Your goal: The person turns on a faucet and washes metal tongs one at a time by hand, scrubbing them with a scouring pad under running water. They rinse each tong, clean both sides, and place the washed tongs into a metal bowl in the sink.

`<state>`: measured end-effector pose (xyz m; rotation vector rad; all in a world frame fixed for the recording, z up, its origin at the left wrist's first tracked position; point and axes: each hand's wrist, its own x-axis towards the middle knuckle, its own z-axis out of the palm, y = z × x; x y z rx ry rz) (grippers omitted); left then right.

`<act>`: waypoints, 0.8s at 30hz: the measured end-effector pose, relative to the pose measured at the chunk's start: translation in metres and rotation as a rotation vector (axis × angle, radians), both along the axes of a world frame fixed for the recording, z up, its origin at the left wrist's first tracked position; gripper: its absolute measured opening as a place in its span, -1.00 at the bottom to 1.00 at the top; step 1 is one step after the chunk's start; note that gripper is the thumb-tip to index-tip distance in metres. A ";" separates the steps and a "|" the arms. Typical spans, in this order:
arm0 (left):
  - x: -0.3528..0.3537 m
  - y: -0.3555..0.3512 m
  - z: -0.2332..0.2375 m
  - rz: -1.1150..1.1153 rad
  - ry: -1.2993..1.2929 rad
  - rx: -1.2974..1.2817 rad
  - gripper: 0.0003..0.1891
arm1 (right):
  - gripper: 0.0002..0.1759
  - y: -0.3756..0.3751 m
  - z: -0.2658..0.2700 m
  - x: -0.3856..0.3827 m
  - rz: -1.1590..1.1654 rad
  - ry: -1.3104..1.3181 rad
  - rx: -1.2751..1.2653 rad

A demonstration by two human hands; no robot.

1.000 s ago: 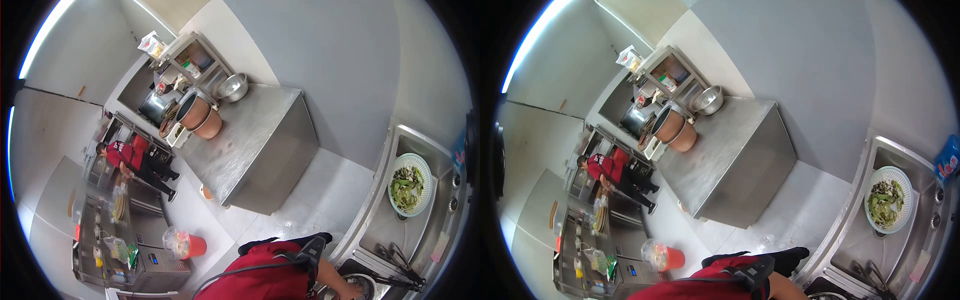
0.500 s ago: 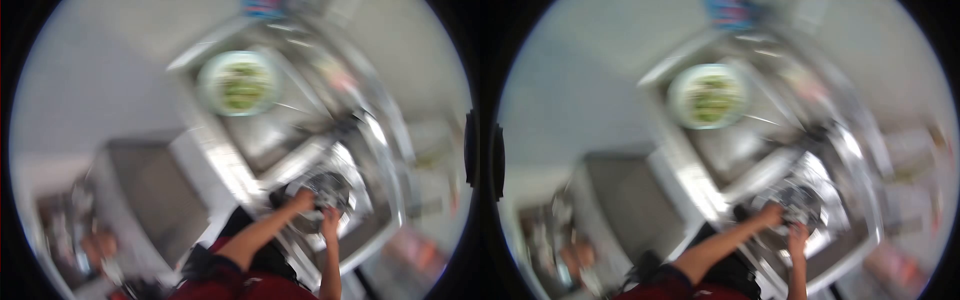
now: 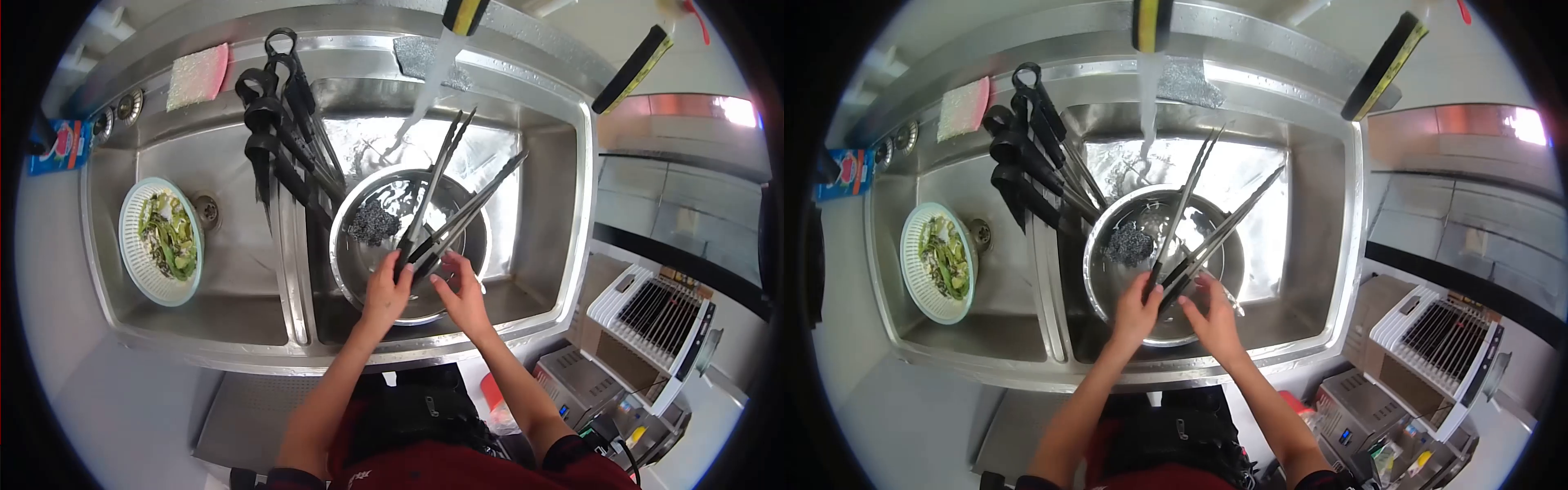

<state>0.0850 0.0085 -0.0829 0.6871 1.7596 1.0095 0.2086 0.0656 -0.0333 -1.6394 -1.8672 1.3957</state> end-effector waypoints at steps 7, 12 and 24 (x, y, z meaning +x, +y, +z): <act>-0.026 0.009 0.026 -0.220 0.506 0.218 -0.55 | -0.45 -0.008 -0.035 -0.007 -0.387 0.346 -0.441; -0.050 0.040 -0.005 -0.138 0.537 0.155 -0.62 | -0.59 -0.011 -0.030 -0.012 -0.102 0.012 -0.208; -0.054 0.026 0.121 -0.005 0.317 0.200 -0.86 | -0.19 0.024 0.050 -0.047 0.359 0.025 0.248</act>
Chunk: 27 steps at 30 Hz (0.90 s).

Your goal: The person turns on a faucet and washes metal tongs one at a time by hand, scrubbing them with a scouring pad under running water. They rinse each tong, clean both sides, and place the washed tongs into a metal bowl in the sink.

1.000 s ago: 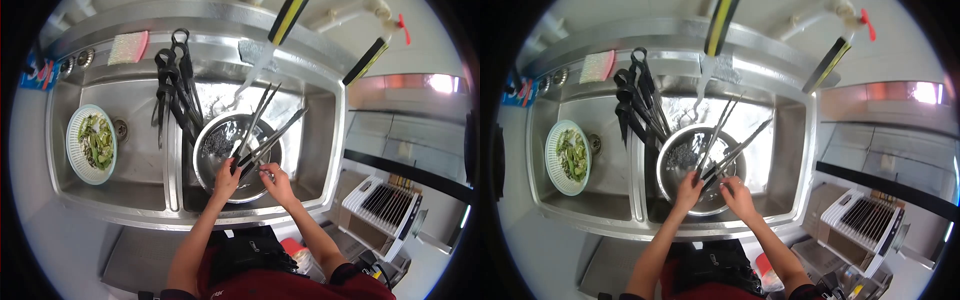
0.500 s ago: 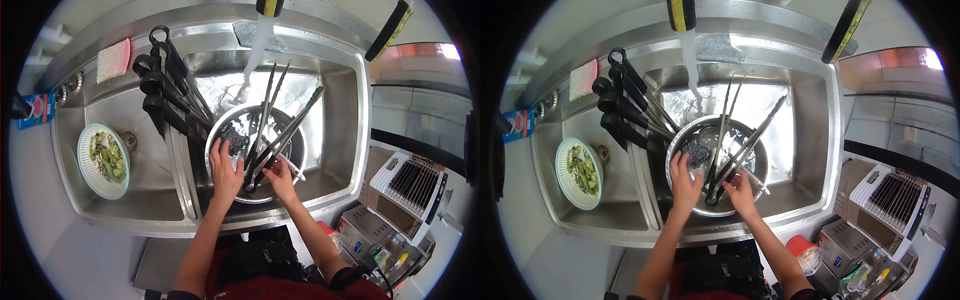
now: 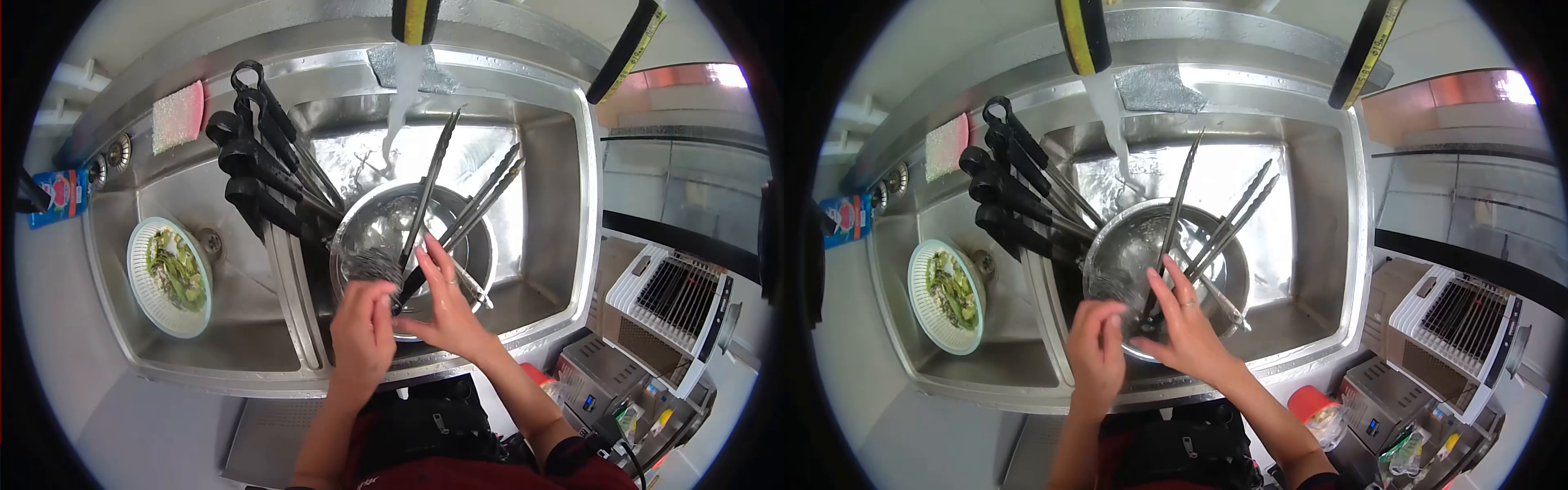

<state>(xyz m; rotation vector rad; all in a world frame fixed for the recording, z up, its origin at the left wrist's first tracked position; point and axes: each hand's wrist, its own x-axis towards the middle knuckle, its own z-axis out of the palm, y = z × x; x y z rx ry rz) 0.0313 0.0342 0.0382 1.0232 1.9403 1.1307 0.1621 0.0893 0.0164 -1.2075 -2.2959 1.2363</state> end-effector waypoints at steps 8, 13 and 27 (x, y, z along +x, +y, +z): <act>-0.002 0.023 0.006 -0.451 -0.435 0.079 -0.91 | -0.16 0.039 -0.018 0.029 0.168 0.505 -0.928; 0.010 0.031 -0.069 -0.047 -0.064 0.076 -0.72 | -0.41 0.017 -0.042 0.062 -0.385 0.670 -1.170; 0.015 -0.005 -0.034 -0.073 -0.486 -0.368 -0.80 | -0.55 0.002 -0.030 0.113 -1.000 0.693 -0.868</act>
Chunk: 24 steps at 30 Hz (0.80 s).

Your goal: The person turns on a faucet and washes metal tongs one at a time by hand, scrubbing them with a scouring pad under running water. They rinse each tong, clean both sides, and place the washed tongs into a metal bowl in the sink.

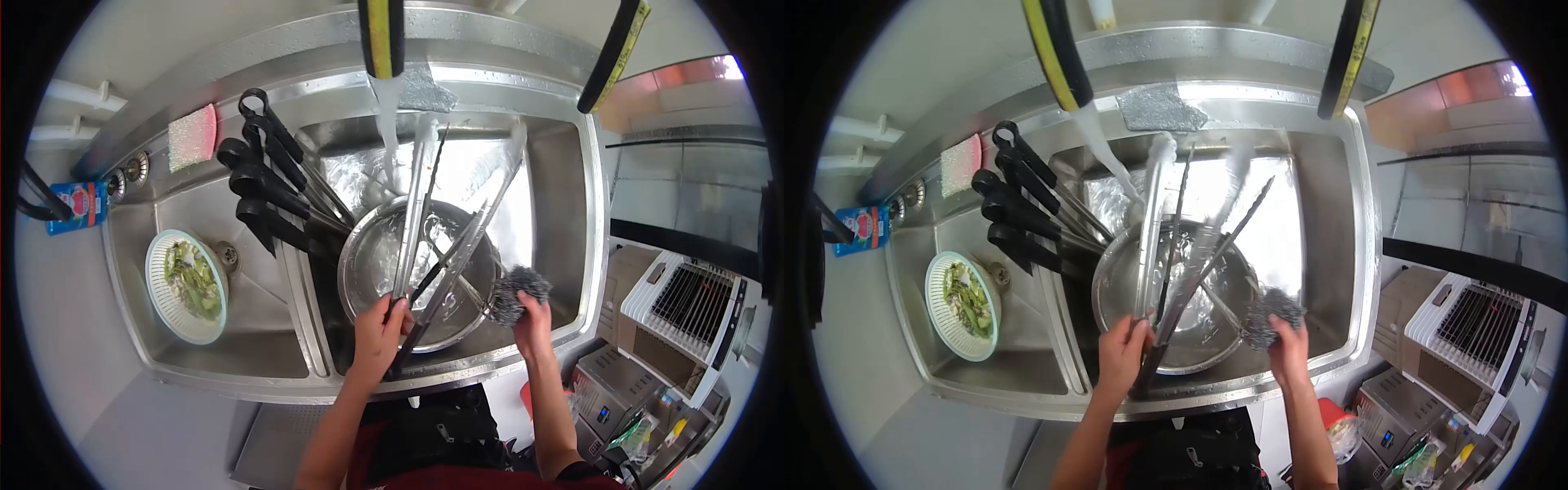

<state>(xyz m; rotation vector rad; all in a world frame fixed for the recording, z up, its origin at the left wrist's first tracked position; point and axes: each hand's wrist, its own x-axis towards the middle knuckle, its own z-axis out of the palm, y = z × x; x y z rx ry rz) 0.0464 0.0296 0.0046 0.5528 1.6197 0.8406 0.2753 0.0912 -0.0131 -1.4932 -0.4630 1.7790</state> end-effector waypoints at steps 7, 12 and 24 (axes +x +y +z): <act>0.009 0.004 0.002 0.059 0.061 0.117 -0.75 | -0.33 0.021 0.012 -0.122 0.205 0.393 0.105; 0.003 -0.008 -0.005 0.129 -0.026 0.171 -0.76 | -0.40 0.034 0.029 -0.139 0.037 0.563 -0.144; -0.002 -0.017 0.014 0.002 -0.080 0.140 -0.79 | -0.53 0.053 0.031 -0.155 0.662 0.213 -0.169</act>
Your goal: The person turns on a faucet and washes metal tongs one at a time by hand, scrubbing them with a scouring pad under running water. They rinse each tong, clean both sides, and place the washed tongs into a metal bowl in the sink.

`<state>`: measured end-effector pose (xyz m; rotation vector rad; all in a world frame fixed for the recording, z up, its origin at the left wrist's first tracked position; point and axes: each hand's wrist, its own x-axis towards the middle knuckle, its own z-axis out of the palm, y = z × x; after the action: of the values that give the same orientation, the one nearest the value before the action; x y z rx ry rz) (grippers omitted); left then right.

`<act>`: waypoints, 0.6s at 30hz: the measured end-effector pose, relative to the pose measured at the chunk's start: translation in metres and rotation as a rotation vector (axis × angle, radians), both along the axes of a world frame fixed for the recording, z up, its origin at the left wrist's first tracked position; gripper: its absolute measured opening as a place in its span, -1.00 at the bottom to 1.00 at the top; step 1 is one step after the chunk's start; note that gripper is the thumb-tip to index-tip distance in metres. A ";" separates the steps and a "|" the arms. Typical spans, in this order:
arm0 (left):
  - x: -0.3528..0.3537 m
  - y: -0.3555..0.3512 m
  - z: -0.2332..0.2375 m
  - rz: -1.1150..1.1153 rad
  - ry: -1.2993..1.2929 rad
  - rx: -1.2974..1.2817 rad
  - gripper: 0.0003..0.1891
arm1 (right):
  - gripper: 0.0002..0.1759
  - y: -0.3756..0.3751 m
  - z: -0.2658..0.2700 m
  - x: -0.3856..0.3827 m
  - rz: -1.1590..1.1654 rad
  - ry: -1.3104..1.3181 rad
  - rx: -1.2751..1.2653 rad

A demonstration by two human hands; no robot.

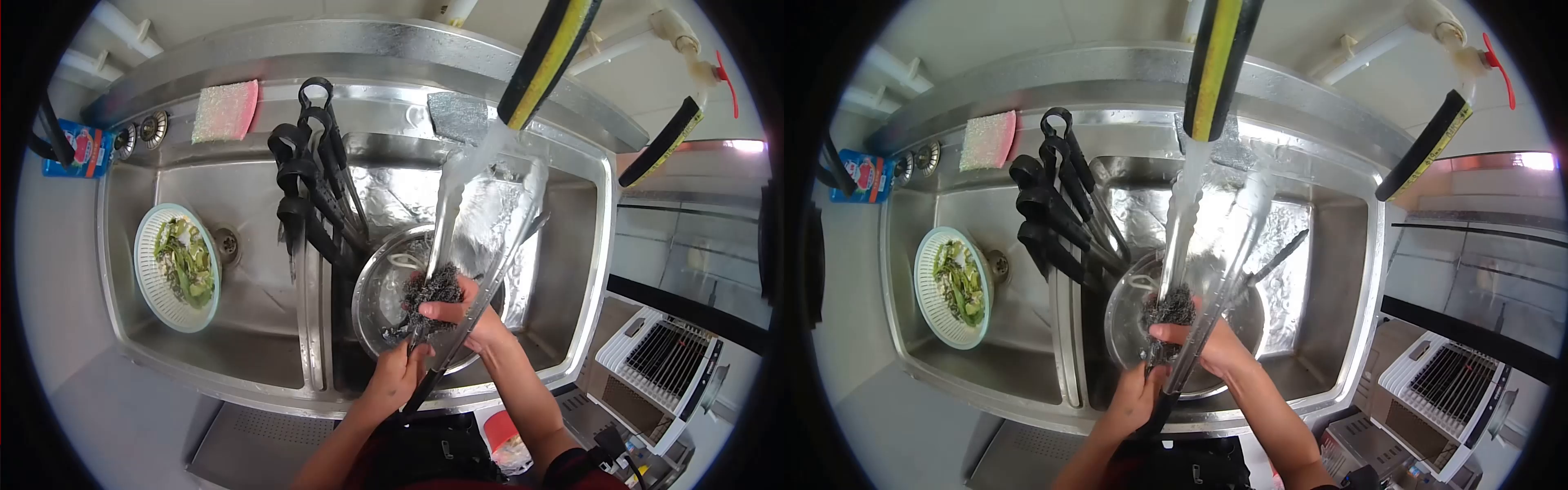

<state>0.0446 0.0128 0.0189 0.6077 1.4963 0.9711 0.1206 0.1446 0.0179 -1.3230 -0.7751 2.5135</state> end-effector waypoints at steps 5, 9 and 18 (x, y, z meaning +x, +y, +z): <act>0.005 -0.013 0.008 0.079 0.026 0.066 -0.78 | -0.68 0.040 0.002 -0.029 -0.012 -0.060 0.236; 0.006 -0.018 0.020 0.105 -0.023 0.031 -0.77 | -0.83 0.080 -0.018 -0.047 -0.166 -0.031 0.095; 0.009 -0.018 0.018 0.078 -0.136 -0.062 -0.71 | -0.70 0.079 -0.006 -0.048 -0.134 -0.285 0.121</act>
<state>0.0539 -0.0047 0.0367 0.4326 1.4319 1.0020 0.0729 0.2235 0.0115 -1.6522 -0.8465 2.1675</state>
